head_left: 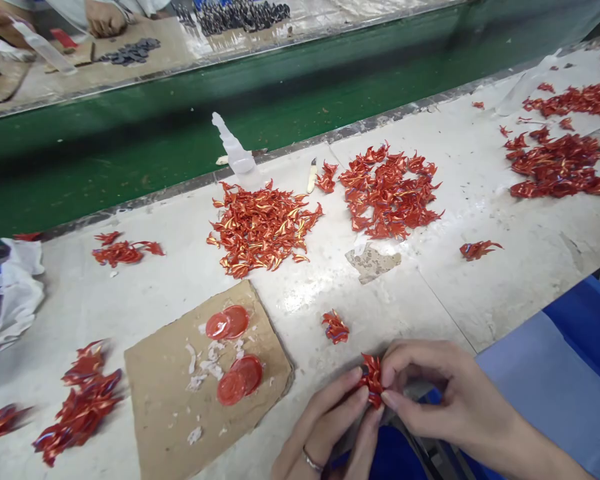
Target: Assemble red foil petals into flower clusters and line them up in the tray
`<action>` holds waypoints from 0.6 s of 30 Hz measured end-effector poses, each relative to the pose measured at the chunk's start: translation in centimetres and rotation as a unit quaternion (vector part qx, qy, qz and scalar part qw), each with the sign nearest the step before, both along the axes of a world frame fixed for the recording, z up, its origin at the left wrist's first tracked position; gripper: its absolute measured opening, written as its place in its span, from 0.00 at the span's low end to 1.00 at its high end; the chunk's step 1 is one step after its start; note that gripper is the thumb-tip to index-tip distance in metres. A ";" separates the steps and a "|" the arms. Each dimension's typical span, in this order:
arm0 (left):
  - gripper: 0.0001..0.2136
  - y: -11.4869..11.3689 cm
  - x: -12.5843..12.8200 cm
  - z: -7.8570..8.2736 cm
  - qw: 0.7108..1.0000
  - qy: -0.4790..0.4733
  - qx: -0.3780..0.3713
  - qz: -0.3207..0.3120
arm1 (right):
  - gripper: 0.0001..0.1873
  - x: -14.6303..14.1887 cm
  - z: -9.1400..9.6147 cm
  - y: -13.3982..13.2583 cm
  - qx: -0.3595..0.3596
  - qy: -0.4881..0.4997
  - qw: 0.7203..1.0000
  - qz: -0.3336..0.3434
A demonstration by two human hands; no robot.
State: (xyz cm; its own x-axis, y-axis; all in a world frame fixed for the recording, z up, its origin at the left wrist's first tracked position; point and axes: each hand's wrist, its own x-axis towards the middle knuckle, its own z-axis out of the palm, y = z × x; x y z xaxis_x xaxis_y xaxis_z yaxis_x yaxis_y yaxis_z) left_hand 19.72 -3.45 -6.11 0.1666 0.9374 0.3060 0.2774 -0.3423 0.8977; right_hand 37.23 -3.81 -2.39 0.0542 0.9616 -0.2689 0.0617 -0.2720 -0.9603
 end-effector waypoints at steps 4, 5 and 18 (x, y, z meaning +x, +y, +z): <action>0.10 -0.2 0.0 -0.2 1.000 0.001 -0.012 0.005 | 0.04 -0.2 0.0 0.4 0.015 -0.038 0.999 0.006; 0.10 -0.2 0.1 -0.2 1.000 0.000 -0.016 0.007 | 0.05 -0.2 0.1 0.4 0.024 -0.053 0.998 0.004; 0.13 0.7 0.9 0.8 0.998 0.043 0.043 0.002 | 0.02 0.6 0.5 0.3 -0.097 0.034 0.994 0.021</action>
State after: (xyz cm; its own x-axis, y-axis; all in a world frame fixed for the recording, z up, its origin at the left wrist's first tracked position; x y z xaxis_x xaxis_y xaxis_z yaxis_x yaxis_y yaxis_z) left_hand 20.61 -2.72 -5.27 0.1927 0.9091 0.3693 0.3536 -0.4154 0.8381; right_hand 37.86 -3.52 -1.84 -0.0094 0.8923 -0.4513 0.0129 -0.4512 -0.8923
